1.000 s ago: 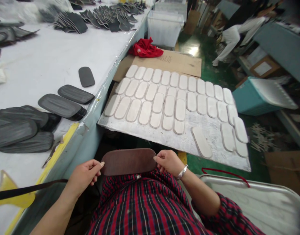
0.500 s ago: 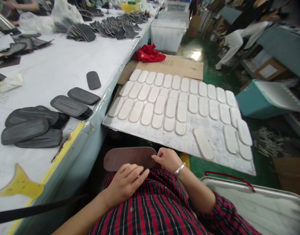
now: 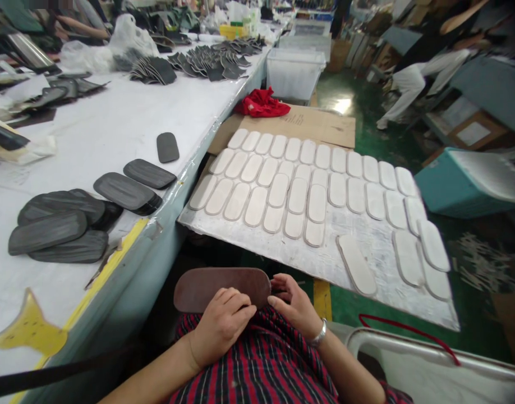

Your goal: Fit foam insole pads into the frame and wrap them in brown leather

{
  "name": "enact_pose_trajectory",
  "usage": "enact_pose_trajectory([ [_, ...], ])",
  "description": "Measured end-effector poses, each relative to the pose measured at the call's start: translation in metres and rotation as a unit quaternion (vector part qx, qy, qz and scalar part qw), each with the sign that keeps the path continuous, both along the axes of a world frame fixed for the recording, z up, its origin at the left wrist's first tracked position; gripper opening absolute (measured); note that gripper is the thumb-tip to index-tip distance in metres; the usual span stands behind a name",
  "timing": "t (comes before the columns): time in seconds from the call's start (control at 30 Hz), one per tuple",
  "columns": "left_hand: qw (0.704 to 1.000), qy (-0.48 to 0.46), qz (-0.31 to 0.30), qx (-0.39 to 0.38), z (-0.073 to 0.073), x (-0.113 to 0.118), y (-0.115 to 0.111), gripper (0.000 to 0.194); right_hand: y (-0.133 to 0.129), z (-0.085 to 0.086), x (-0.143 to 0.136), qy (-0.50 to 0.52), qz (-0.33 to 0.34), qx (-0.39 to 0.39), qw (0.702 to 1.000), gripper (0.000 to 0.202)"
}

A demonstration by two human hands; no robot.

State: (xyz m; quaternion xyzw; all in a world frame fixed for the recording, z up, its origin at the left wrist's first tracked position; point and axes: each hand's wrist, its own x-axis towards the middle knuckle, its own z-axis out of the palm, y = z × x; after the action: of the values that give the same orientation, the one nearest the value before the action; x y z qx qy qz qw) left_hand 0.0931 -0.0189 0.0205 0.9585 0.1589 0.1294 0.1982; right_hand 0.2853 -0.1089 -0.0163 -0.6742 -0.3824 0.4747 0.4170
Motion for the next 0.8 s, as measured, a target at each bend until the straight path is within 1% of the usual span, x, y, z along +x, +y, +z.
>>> enact_pose_trajectory([
  [0.1,0.998,0.006,0.044,-0.04,0.003,0.006,0.001,0.014,0.008,0.002,-0.001,-0.017,0.029,0.017,0.999,0.049],
  [0.23,0.994,-0.002,0.085,-0.062,0.002,0.009,0.005,0.005,0.02,0.002,-0.003,0.004,0.06,0.007,0.998,0.053],
  [0.33,0.993,-0.006,0.104,-0.063,0.0,0.01,0.006,0.004,0.028,0.003,-0.003,0.014,0.073,-0.014,0.997,0.047],
  [0.5,0.99,-0.018,0.118,-0.069,-0.003,0.011,0.008,0.006,0.039,0.009,0.001,-0.01,0.096,-0.066,0.993,0.033],
  [0.57,0.989,-0.022,0.122,-0.078,-0.004,0.011,0.008,0.007,0.043,0.012,0.003,-0.044,0.106,-0.077,0.99,0.028],
  [0.7,0.987,-0.031,0.129,-0.091,-0.006,0.011,0.007,0.007,0.05,0.017,0.006,-0.146,0.134,-0.086,0.976,0.024],
  [0.8,0.986,-0.031,0.133,-0.096,-0.007,0.012,0.007,0.007,0.055,0.02,0.007,-0.191,0.149,-0.089,0.966,0.023],
])
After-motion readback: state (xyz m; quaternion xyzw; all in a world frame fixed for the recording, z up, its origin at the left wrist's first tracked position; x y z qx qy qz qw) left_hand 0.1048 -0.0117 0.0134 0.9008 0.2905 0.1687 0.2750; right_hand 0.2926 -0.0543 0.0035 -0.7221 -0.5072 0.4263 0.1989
